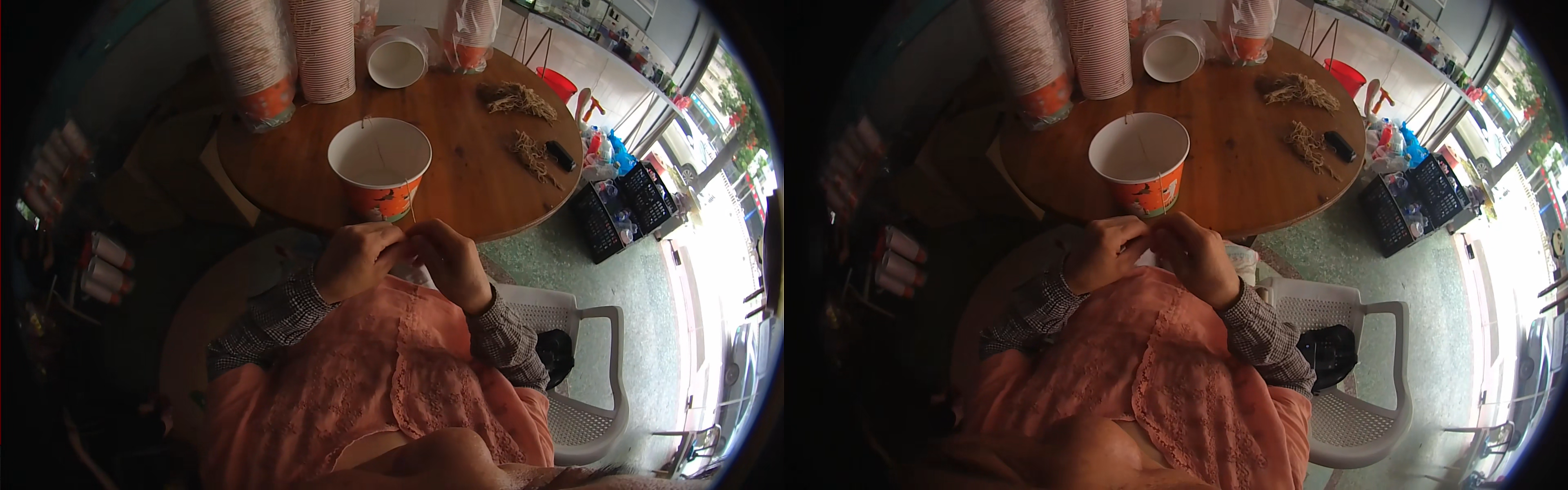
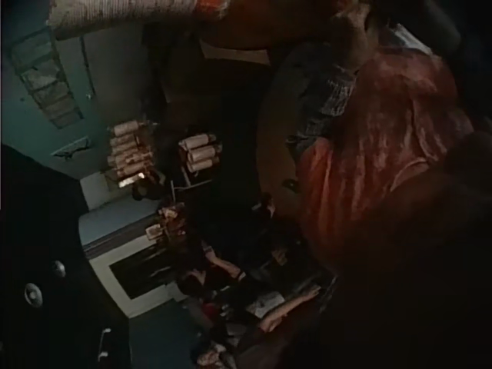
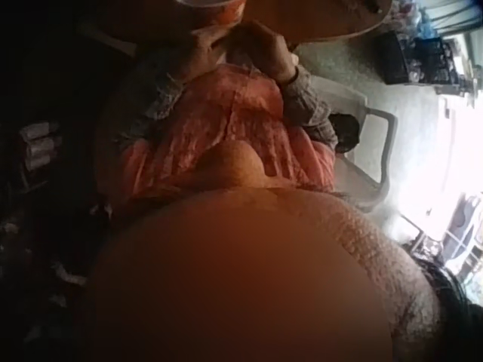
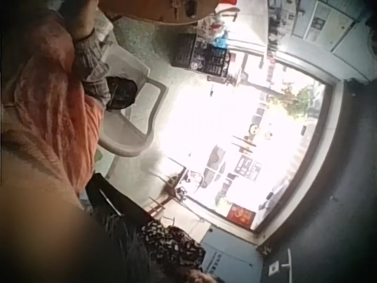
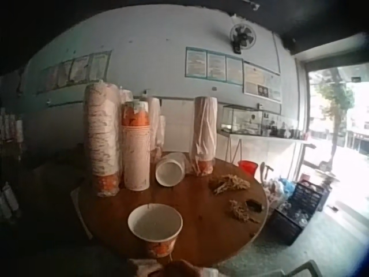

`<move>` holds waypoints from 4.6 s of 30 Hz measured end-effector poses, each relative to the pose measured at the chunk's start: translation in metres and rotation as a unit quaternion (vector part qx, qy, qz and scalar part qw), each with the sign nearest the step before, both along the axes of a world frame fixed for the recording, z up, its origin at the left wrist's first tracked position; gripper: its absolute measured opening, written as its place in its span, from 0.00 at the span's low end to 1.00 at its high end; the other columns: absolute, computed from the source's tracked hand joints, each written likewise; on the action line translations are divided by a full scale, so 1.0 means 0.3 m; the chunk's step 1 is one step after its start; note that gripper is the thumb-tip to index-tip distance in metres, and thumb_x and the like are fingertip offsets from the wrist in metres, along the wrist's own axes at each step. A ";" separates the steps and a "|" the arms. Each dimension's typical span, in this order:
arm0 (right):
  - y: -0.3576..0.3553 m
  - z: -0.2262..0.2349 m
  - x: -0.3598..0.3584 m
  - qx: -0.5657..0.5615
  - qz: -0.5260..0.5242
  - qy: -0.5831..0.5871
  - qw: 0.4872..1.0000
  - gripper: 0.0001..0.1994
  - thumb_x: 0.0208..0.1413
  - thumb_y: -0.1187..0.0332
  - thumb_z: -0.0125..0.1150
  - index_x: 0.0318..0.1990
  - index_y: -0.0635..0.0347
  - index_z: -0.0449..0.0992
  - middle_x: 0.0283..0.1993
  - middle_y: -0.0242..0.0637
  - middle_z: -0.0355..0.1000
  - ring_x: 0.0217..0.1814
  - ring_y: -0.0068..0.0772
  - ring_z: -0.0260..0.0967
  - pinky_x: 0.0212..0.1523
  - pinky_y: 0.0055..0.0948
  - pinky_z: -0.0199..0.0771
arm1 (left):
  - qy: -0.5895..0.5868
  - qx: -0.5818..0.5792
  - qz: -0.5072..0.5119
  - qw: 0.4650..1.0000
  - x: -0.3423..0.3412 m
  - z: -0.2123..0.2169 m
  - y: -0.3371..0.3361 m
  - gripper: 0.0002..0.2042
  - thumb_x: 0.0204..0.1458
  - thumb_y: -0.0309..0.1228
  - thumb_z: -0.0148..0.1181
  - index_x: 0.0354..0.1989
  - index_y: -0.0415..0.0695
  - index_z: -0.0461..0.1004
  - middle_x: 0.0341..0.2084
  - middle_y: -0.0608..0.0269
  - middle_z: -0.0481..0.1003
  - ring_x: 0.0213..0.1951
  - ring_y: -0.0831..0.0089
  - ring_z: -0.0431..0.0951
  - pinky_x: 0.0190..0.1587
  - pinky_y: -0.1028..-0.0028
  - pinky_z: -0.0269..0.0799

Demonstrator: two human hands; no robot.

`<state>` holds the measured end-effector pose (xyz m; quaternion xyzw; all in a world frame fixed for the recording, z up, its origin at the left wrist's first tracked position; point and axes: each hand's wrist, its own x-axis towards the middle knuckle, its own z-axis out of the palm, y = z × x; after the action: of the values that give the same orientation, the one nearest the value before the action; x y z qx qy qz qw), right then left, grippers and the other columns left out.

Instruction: The recorder is manually attaching string handles to paper buckets by threading the string through pre-punched holes.

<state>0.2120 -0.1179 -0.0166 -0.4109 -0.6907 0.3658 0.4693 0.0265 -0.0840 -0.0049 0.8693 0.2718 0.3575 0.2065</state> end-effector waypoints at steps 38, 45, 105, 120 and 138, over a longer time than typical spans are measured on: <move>0.048 -0.043 0.042 0.052 -0.045 0.065 0.996 0.05 0.53 0.78 0.58 0.37 0.66 0.75 0.25 0.24 0.68 0.23 0.09 0.56 0.23 0.15 0.58 | -0.097 0.100 0.030 0.990 0.071 0.001 0.022 0.06 0.49 0.20 0.58 0.33 0.39 0.68 0.29 0.56 0.71 0.32 0.60 0.74 0.35 0.68 0.69; 0.278 -0.041 0.138 -0.253 0.040 0.157 0.954 0.07 0.55 0.68 0.58 0.32 0.62 0.75 0.23 0.24 0.66 0.23 0.13 0.59 0.23 0.16 0.58 | 0.010 0.330 0.066 0.942 0.054 -0.062 0.196 0.10 0.46 0.20 0.58 0.38 0.41 0.69 0.35 0.57 0.72 0.38 0.60 0.73 0.42 0.65 0.66; 0.335 -0.019 -0.012 0.263 -0.134 -0.084 0.952 0.06 0.49 0.75 0.59 0.36 0.62 0.73 0.34 0.42 0.72 0.33 0.41 0.73 0.33 0.30 0.72 | -0.077 -0.019 0.042 0.996 0.063 -0.039 0.218 0.04 0.48 0.22 0.58 0.31 0.36 0.71 0.29 0.56 0.72 0.33 0.61 0.76 0.36 0.68 0.72; 0.375 -0.003 -0.038 0.095 -0.063 -0.014 0.993 0.06 0.49 0.75 0.62 0.36 0.65 0.75 0.33 0.35 0.75 0.36 0.19 0.72 0.38 0.22 0.72 | -0.231 0.062 0.074 0.968 0.034 -0.079 0.338 0.07 0.54 0.19 0.50 0.40 0.37 0.68 0.30 0.55 0.73 0.35 0.65 0.77 0.36 0.71 0.71; 0.406 -0.020 -0.060 0.143 -0.116 0.012 0.983 0.08 0.44 0.72 0.62 0.32 0.66 0.75 0.34 0.41 0.75 0.38 0.32 0.74 0.40 0.27 0.72 | -0.244 -0.123 0.047 0.961 0.020 -0.092 0.309 0.10 0.48 0.24 0.61 0.38 0.35 0.71 0.31 0.57 0.78 0.33 0.75 0.78 0.36 0.77 0.74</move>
<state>0.1940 0.0040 -0.0224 -0.4125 -0.6780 0.2107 0.5708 0.0324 0.0085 -0.0324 0.7098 0.2959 0.5320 0.3545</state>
